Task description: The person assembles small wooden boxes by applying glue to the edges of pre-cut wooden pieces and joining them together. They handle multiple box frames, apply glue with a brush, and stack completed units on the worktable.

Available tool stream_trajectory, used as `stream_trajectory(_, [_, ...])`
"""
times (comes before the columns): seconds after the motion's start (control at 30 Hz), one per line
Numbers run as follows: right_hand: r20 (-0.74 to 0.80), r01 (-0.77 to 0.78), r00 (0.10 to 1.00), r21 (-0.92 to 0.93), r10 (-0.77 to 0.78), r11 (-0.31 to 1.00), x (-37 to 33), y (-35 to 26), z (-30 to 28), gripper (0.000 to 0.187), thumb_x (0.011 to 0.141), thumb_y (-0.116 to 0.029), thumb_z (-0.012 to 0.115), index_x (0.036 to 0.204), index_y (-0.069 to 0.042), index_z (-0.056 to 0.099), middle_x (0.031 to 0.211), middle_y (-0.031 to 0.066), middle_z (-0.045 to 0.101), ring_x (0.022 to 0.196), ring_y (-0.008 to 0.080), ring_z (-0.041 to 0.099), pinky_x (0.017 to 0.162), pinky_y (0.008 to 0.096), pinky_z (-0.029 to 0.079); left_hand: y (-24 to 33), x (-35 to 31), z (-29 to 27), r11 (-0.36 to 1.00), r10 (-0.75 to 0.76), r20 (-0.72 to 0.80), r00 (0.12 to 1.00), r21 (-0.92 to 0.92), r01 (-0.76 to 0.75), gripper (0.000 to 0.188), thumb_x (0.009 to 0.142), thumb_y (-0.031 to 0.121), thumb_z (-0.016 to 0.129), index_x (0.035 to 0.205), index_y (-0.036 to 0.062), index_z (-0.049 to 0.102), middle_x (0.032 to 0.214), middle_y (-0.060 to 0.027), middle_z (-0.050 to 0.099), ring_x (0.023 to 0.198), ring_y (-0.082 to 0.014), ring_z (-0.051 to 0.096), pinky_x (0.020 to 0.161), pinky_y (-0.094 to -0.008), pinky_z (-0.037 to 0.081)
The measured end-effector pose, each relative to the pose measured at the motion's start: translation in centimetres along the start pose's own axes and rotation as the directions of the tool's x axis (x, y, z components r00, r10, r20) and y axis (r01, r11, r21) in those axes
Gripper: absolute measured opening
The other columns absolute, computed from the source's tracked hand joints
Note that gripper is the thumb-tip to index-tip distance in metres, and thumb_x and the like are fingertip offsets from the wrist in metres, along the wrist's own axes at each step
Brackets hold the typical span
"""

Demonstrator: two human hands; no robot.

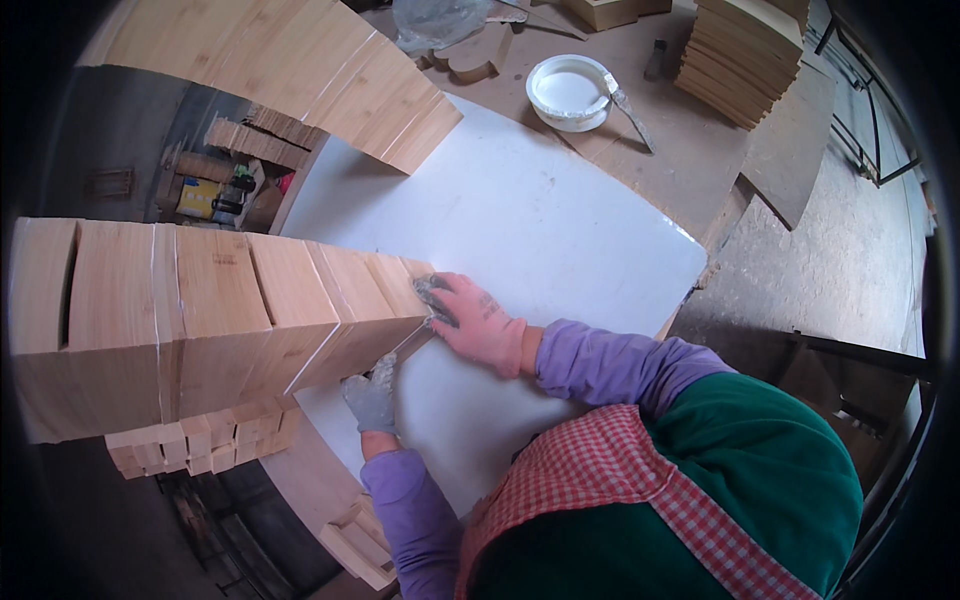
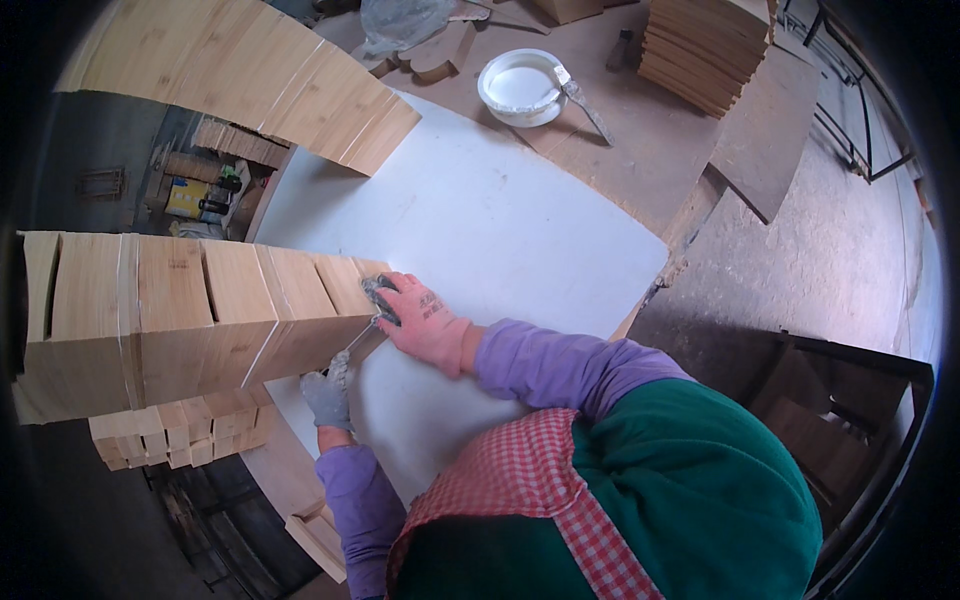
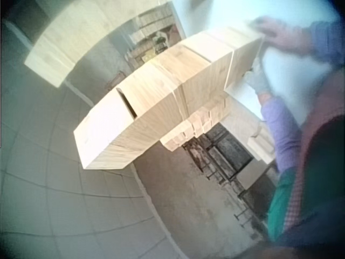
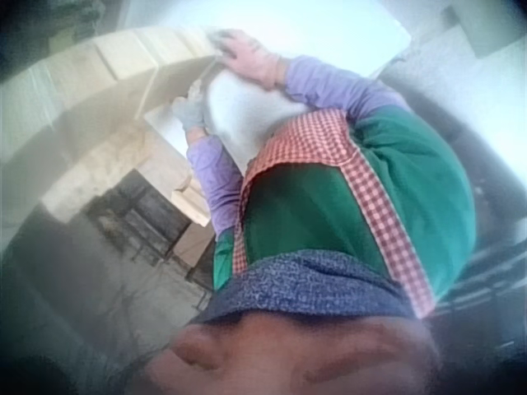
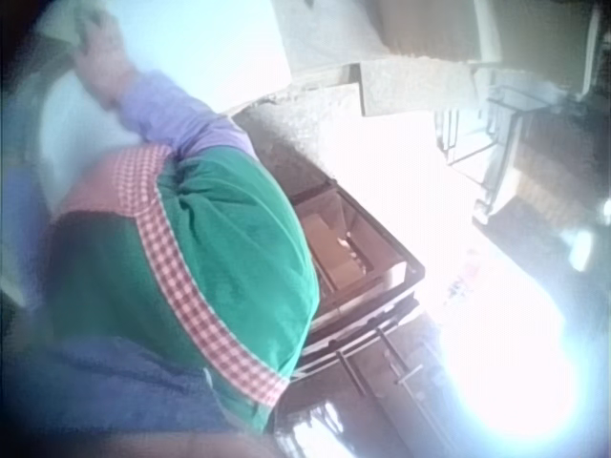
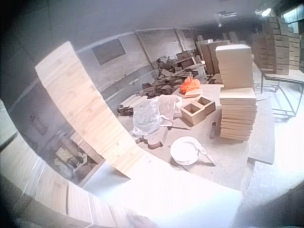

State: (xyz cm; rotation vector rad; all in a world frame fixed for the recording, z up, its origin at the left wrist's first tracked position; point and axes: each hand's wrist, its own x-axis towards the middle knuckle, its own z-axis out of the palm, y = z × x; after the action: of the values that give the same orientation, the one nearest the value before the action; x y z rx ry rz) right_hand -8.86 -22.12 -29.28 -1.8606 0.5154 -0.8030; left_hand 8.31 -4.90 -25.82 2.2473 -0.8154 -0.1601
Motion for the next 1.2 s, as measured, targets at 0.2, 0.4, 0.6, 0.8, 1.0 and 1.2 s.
stream_trajectory(0.2, [0.028, -0.007, 1.0, -0.003, 0.007, 1.0, -0.1, 0.9, 0.6, 0.048, 0.087, -0.02, 0.066, 0.127, 0.004, 0.055, 0.138, 0.0254, 0.046, 0.125, 0.0416, 0.047, 0.107, 0.0448, 0.041, -0.2, 0.0, -0.2, 0.993, 0.049, 0.005, 0.999, 0.11, -0.05, 0.04, 0.08, 0.021, 0.081, 0.106, -0.0069, 0.068, 0.102, -0.0152, 0.072, 0.09, -0.0251, 0.067, 0.082, -0.0379, 0.051])
stream_trajectory(0.4, [0.144, -0.316, 0.947, 0.281, 0.286, 0.906, -0.6, 2.7, -1.4, 0.057, 0.091, -0.023, 0.062, 0.14, 0.0, 0.046, 0.145, 0.0219, 0.042, 0.132, 0.038, 0.043, 0.112, 0.0411, 0.036, -0.1, -0.6, 0.2, 0.998, 0.066, 0.005, 0.998, 0.002, -0.066, 0.043, 0.081, 0.024, 0.08, 0.109, -0.0062, 0.067, 0.097, -0.0144, 0.072, 0.087, -0.0229, 0.066, 0.082, -0.0372, 0.051])
stream_trajectory(0.6, [0.232, -0.147, 0.963, 0.035, 0.134, 0.989, -0.5, 2.5, -2.4, 0.059, 0.093, -0.026, 0.06, 0.142, 0.0, 0.042, 0.146, 0.0238, 0.039, 0.134, 0.0396, 0.04, 0.115, 0.0415, 0.033, -0.4, -1.6, 1.2, 0.997, -0.014, -0.009, 1.0, -0.082, 0.013, 0.042, 0.082, 0.015, 0.08, 0.113, -0.0058, 0.059, 0.106, -0.0141, 0.066, 0.092, -0.0214, 0.064, 0.085, -0.0348, 0.051])
stream_trajectory(0.8, [0.189, -0.036, 0.979, -0.175, 0.07, 0.984, 0.1, 0.8, -1.1, 0.05, 0.093, -0.025, 0.059, 0.132, 0.003, 0.048, 0.138, 0.0266, 0.045, 0.127, 0.0425, 0.045, 0.11, 0.0446, 0.037, 0.4, -2.1, 1.3, 0.997, -0.078, 0.004, 0.997, 0.012, 0.078, 0.037, 0.083, 0.02, 0.08, 0.105, -0.005, 0.063, 0.1, -0.0156, 0.067, 0.089, -0.0245, 0.064, 0.082, -0.0358, 0.051])
stream_trajectory(1.0, [0.164, 0.05, 0.986, -0.203, -0.017, 0.978, 0.2, 0.9, -1.2, 0.041, 0.091, -0.018, 0.061, 0.124, 0.003, 0.052, 0.128, 0.0272, 0.05, 0.119, 0.0438, 0.049, 0.104, 0.0459, 0.041, -0.5, -1.7, 1.2, 0.999, -0.021, -0.041, 0.999, 0.033, 0.022, 0.042, 0.08, 0.029, 0.081, 0.1, -0.0043, 0.065, 0.096, -0.0194, 0.067, 0.087, -0.0322, 0.065, 0.081, -0.0408, 0.051])
stream_trajectory(1.2, [0.133, -0.003, 0.991, -0.088, 0.015, 0.996, 0.3, 0.9, -1.2, 0.037, 0.089, -0.017, 0.064, 0.121, 0.002, 0.058, 0.122, 0.0226, 0.056, 0.109, 0.0416, 0.056, 0.094, 0.0439, 0.047, -1.5, -1.2, 1.1, 0.996, 0.011, -0.003, 1.0, 0.09, -0.011, 0.052, 0.08, 0.043, 0.077, 0.103, -0.0025, 0.065, 0.102, -0.0237, 0.066, 0.092, -0.0413, 0.063, 0.084, -0.047, 0.049])
